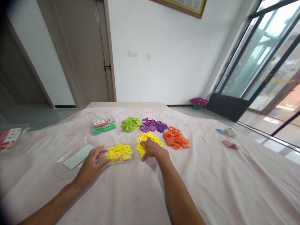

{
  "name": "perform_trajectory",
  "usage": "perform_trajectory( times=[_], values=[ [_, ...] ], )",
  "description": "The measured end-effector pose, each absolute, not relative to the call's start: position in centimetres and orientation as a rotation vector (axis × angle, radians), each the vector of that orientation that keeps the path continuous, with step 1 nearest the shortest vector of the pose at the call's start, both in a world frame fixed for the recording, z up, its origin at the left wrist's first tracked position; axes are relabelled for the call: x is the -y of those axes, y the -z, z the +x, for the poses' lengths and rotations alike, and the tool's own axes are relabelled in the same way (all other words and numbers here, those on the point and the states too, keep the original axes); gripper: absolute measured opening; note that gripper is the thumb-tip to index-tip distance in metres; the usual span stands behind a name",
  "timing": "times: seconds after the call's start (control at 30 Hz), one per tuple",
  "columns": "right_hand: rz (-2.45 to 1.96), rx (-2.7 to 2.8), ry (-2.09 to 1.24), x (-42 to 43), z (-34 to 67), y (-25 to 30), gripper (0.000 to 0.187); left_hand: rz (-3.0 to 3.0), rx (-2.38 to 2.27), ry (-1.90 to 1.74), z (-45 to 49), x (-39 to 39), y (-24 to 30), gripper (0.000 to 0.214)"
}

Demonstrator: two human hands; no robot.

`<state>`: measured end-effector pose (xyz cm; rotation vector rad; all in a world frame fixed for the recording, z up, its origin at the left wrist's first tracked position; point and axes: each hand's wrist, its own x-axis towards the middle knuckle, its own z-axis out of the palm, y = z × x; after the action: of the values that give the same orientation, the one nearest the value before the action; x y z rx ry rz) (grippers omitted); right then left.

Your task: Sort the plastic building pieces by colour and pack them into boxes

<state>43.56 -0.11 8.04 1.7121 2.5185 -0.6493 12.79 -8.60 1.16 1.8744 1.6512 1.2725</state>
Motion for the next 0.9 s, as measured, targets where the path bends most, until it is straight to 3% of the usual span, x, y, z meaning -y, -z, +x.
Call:
perform_trajectory(
  times=[0.3,0.6,0.9],
  values=[
    [1.718,-2.609,0.599,-0.2,43.7,-7.6,0.060,1.860,-1.635,-1.260,12.8,8.6,-1.2,0.038],
    [1.645,-2.639,0.305,-0.2,42.8,-8.5,0.034,1.879,-1.661,-1.249,12.7,8.6,-0.9,0.036],
    [1.933,-2.675,0.340,-0.1,42.9,-9.9,0.013,1.877,-1.644,-1.267,12.8,8.6,-1.3,0.037]
  ],
)
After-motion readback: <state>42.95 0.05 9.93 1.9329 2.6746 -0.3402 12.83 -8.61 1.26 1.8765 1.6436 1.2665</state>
